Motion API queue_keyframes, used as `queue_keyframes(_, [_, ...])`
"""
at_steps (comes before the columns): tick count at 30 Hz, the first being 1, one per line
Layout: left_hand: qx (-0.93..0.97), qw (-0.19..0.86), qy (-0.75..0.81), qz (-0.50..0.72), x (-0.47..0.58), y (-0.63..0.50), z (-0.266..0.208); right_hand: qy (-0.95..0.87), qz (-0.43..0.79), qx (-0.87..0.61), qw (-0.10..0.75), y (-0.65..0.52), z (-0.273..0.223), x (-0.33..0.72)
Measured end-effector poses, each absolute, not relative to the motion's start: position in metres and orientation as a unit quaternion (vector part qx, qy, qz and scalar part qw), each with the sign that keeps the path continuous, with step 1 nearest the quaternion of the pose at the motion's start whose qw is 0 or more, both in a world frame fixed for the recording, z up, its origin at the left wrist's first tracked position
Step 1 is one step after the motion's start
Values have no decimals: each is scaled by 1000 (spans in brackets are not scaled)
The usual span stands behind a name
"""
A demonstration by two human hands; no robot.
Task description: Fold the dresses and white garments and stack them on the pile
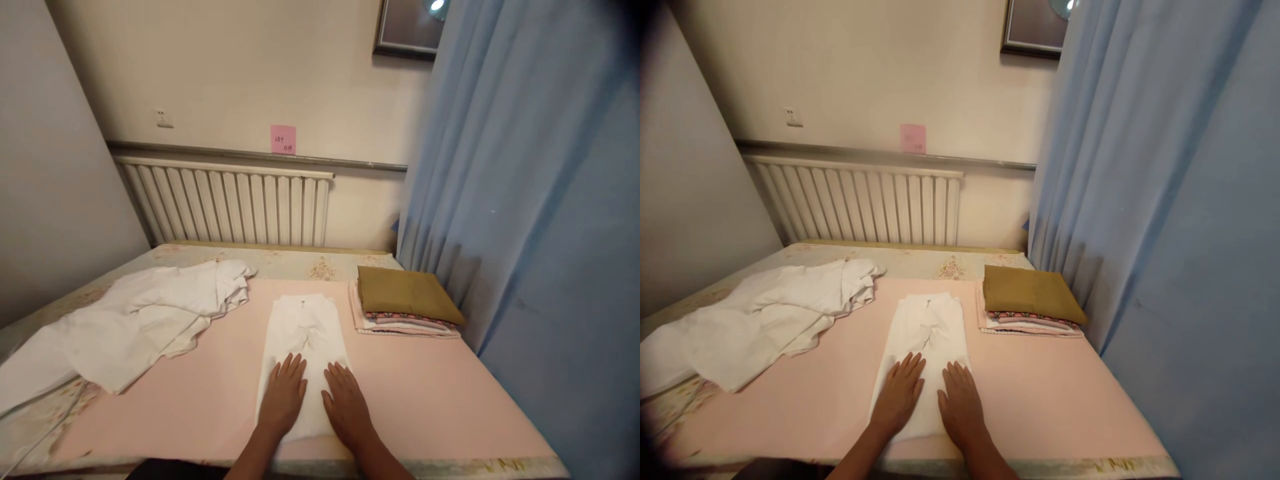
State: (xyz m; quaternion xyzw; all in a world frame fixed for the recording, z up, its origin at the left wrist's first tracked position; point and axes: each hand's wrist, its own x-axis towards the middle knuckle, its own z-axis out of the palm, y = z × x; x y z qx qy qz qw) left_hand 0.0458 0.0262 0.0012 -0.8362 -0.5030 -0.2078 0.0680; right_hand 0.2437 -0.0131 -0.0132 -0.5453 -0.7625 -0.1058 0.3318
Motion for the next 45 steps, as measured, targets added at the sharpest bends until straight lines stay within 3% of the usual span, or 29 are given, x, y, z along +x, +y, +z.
queue_keyframes(24, [-846,78,-488,-202,38,22,1,-770,-111,-534,330,-14,-13,249])
queue_keyframes(31, [-868,125,-433,-207,37,-13,5,-809,-91,-490,312,-35,8,244])
queue_keyframes(36, [-872,119,-440,-177,45,-25,-6,-859,-31,-445,249,-58,18,227])
queue_keyframes(45, [-890,95,-415,-161,17,-34,7,-860,-29,-454,230,-65,1,258])
